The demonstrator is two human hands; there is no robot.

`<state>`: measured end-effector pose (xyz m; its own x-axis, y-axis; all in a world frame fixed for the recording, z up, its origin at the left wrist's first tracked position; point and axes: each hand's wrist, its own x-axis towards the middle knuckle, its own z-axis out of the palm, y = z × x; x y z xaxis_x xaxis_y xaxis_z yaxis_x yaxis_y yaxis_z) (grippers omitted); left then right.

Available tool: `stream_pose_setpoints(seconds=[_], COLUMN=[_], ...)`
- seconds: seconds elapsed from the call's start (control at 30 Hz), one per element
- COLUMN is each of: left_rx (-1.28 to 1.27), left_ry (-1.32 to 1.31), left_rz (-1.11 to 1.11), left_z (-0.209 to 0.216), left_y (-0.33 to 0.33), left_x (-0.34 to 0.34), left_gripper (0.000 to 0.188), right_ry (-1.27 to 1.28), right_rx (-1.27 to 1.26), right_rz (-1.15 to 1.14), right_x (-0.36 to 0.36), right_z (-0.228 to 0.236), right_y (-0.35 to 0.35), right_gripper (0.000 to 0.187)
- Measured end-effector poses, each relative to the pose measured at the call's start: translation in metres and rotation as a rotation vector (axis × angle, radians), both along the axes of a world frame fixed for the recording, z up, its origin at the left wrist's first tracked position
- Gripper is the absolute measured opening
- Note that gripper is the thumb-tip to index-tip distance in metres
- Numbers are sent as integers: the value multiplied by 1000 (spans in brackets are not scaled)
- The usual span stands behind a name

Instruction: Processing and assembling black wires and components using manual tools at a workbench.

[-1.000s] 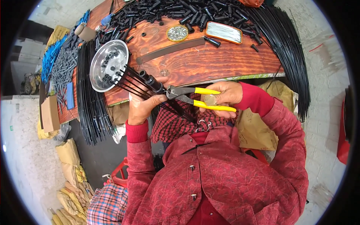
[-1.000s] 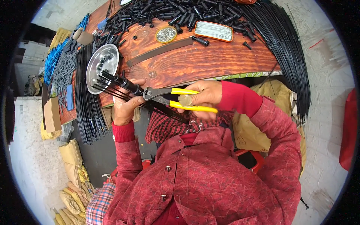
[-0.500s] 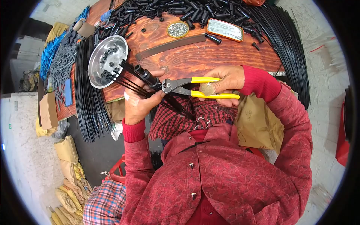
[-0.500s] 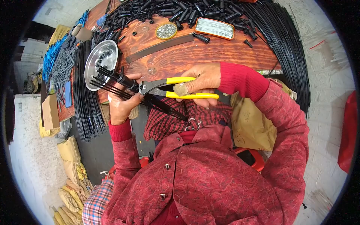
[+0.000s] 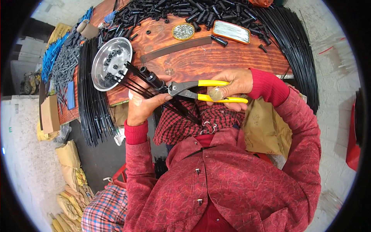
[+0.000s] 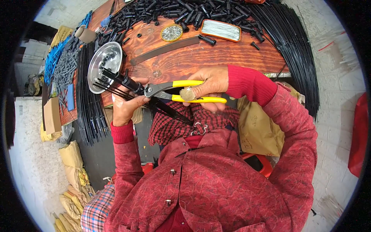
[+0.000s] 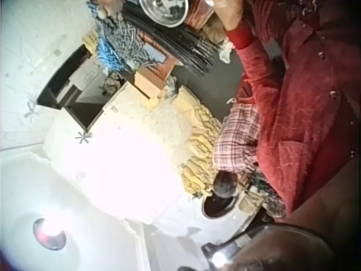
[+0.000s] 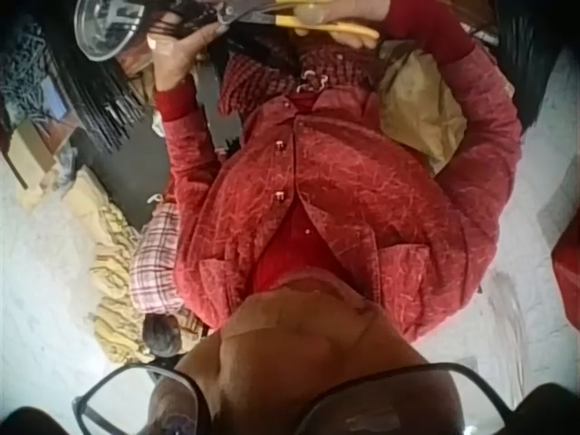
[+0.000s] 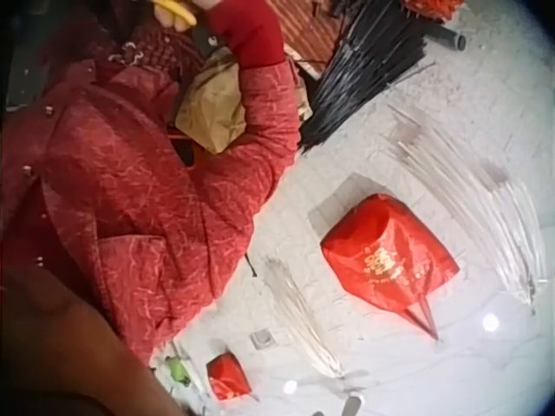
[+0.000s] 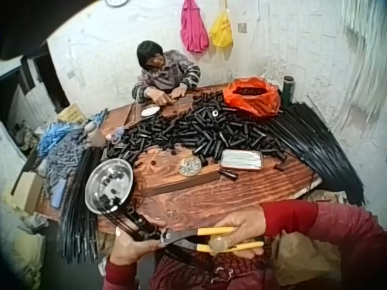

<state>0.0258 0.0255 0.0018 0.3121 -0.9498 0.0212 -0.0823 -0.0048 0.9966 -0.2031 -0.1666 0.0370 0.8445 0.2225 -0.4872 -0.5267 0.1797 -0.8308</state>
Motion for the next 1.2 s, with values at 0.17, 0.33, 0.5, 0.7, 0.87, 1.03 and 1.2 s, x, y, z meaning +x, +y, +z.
stream_pose_setpoints(seconds=[0.17,0.33,0.5,0.7,0.87,1.03,1.2], left_rx=[-5,-92,-78,-56,-104,-138,-151], left_ry=[180,202,216,140,221,162,222], left_rz=[-35,-15,59,101,38,-18,17], left_z=[-6,-10,-10,-9,-9,-14,-16], left_y=[3,-2,-4,-7,-7,-10,-11], left_x=[2,-1,-7,-8,-7,-4,-6], left_gripper=[39,34,34,36,40,37,36], right_ry=[-58,-17,-514,-733,137,79,-251], right_rx=[-31,-296,-1162,-1633,-100,-135,-1068], right_rz=[-34,-17,-222,-244,-230,-219,-178], right_x=[-2,-3,-9,-16,-19,-17,-20], right_z=[-6,1,5,7,9,-2,6], right_y=[5,10,25,36,22,20,32], right_gripper=[48,55,61,49,58,50,54])
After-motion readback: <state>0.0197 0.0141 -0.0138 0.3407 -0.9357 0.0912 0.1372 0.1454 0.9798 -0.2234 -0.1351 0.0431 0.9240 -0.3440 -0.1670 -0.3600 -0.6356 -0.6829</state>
